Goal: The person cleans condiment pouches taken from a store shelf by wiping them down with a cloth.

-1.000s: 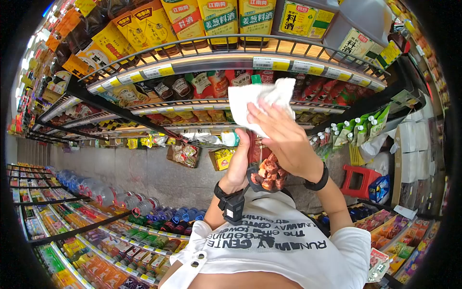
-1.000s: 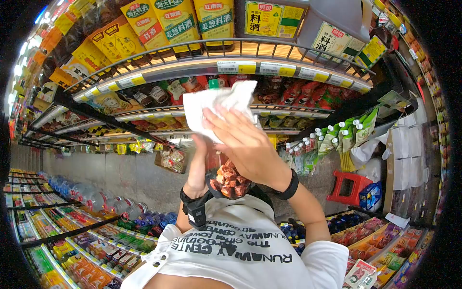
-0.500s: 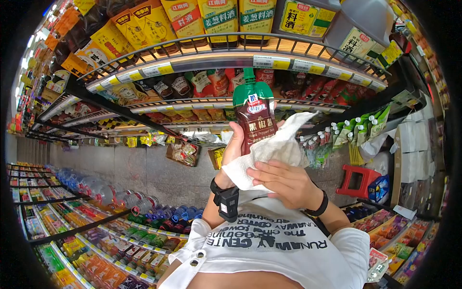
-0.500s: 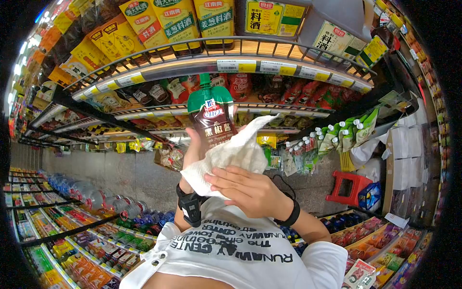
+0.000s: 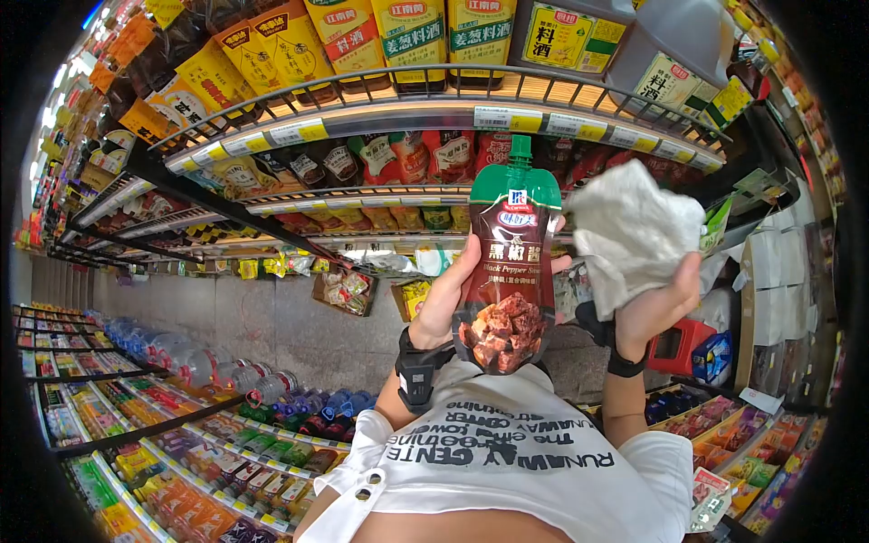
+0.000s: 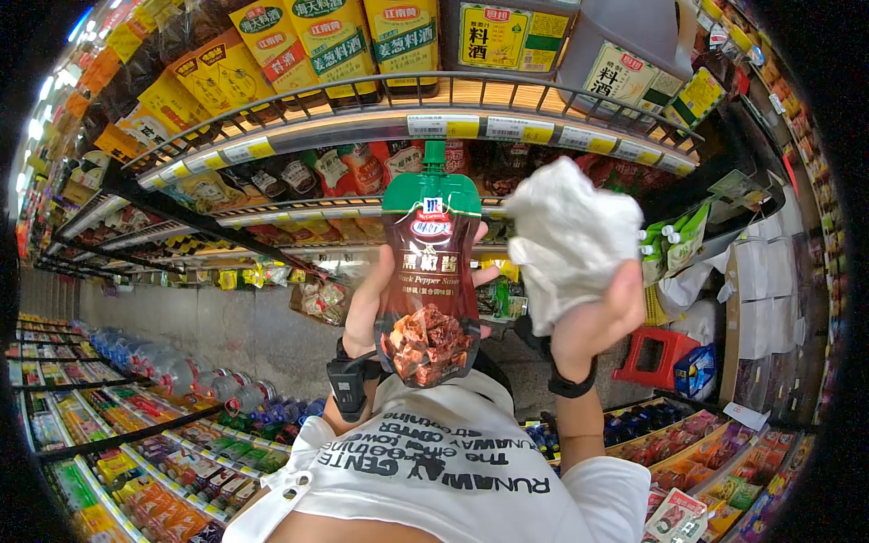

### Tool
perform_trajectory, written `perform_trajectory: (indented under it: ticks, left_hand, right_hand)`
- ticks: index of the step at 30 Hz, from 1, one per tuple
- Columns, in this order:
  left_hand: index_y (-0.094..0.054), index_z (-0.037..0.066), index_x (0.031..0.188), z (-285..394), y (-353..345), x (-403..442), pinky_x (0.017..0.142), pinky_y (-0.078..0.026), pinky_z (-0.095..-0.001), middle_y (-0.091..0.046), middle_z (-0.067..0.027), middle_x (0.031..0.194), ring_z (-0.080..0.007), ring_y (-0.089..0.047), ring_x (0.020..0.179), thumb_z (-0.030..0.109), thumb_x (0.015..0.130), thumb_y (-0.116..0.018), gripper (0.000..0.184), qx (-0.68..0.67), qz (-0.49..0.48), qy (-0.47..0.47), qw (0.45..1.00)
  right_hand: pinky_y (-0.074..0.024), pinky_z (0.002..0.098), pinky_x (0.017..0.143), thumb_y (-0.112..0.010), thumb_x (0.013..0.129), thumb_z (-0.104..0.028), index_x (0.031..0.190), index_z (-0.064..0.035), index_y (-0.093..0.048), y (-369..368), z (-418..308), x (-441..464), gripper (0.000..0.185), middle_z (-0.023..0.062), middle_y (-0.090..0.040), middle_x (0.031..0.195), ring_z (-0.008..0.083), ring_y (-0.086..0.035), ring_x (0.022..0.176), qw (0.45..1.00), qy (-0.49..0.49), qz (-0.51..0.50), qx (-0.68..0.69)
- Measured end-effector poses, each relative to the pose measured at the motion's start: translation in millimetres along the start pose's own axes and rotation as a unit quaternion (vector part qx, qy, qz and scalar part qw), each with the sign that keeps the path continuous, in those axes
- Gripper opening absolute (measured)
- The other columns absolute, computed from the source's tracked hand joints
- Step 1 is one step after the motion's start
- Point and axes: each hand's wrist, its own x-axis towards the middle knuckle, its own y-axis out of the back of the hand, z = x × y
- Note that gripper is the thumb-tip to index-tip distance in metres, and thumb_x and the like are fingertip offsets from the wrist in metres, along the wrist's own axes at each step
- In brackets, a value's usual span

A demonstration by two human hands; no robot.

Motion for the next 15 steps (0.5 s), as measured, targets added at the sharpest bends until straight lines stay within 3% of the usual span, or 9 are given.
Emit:
perform_trajectory:
  ticks: [1,2,4,5,6,8,12,15]
  left_hand:
    - [-0.013,0.015,0.148,-0.3,0.0,-0.9,0.091,-0.043,-0.0647,-0.022,-0.015,0.15,-0.0405,-0.032,0.132,0.053,0.093,-0.038,0.072,-0.015,-0.007,0.02,1.0]
    - [-0.013,0.015,0.148,-3.1,2.1,-2.9,0.091,-0.043,-0.0647,-0.022,-0.015,0.15,-0.0405,-0.032,0.132,0.053,0.093,-0.038,0.072,-0.015,-0.008,0.021,1.0]
    - [-0.019,0.012,0.145,-11.6,11.7,-9.6,0.097,-0.043,-0.0498,-0.035,-0.0131,0.141,-0.0299,-0.043,0.125,0.041,0.098,-0.036,0.058,-0.027,0.051,0.011,0.998]
    - [-0.019,0.013,0.145,-10.3,11.6,-10.4,0.099,-0.042,-0.0425,-0.038,-0.0106,0.139,-0.0239,-0.045,0.123,0.036,0.099,-0.036,0.055,-0.006,0.076,0.002,0.997]
    - [-0.019,0.013,0.145,-8.9,11.5,-11.3,0.101,-0.041,-0.0352,-0.041,-0.008,0.138,-0.0179,-0.047,0.122,0.031,0.101,-0.037,0.051,0.015,0.101,-0.007,0.995]
    - [-0.017,0.013,0.146,-6.5,12.5,-11.0,0.102,-0.04,-0.0347,-0.039,-0.0074,0.139,-0.0176,-0.046,0.123,0.03,0.101,-0.036,0.052,0.013,0.106,-0.009,0.994]
    - [-0.012,0.013,0.147,-7.2,25.5,-8.7,0.102,-0.039,-0.0323,-0.036,-0.006,0.141,-0.0155,-0.043,0.125,0.03,0.102,-0.033,0.053,0.032,0.11,-0.015,0.993]
    - [-0.011,0.015,0.148,-9.9,30.3,-9.3,0.104,-0.036,-0.0308,-0.034,-0.0057,0.143,-0.014,-0.04,0.126,0.032,0.102,-0.033,0.054,0.046,0.116,-0.012,0.992]
  right_hand:
    - [-0.0463,0.0357,0.091,-0.034,0.097,-0.026,0.112,0.0147,-0.057,0.4,0.3,-2.3,0.049,0.0208,-0.063,0.109,0.0266,-0.062,0.101,0.996,0.022,-0.084,-0.002]
    - [-0.0436,0.0399,0.095,-0.035,0.097,-0.026,0.114,0.0171,-0.054,-2.5,-1.9,-3.9,0.05,0.0246,-0.061,0.111,0.0296,-0.058,0.111,0.976,0.04,-0.191,-0.091]
    - [-0.0364,0.0453,0.102,-0.044,0.094,-0.019,0.12,0.0097,-0.054,-30.9,-2.3,9.2,0.04,0.0224,-0.055,0.124,0.0375,-0.049,0.121,0.879,0.258,-0.341,-0.21]
    - [-0.0337,0.0467,0.104,-0.047,0.093,-0.016,0.122,0.0063,-0.054,-37.0,-6.3,11.8,0.038,0.0205,-0.052,0.129,0.0402,-0.046,0.123,0.799,0.33,-0.396,-0.311]
    - [-0.0337,0.0467,0.104,-0.047,0.093,-0.016,0.122,0.0063,-0.054,-40.2,-5.9,9.4,0.038,0.0205,-0.052,0.129,0.0402,-0.046,0.123,0.799,0.33,-0.395,-0.311]
    - [-0.0306,0.0481,0.107,-0.054,0.087,-0.006,0.125,0.0007,-0.053,-44.9,-3.1,5.4,0.039,0.015,-0.047,0.136,0.0402,-0.042,0.126,0.833,0.271,-0.416,-0.245]
    - [-0.0334,0.048,0.106,-0.061,0.076,0.006,0.123,0.0016,-0.052,-36.0,-5.5,-3.9,0.048,0.0153,-0.046,0.136,0.0332,-0.042,0.127,0.797,0.219,-0.48,-0.293]
    - [-0.0365,0.0476,0.104,-0.062,0.075,0.006,0.12,0.0026,-0.053,-24.9,-4.8,-9.0,0.046,0.017,-0.048,0.134,0.0337,-0.045,0.125,0.794,0.237,-0.495,-0.26]
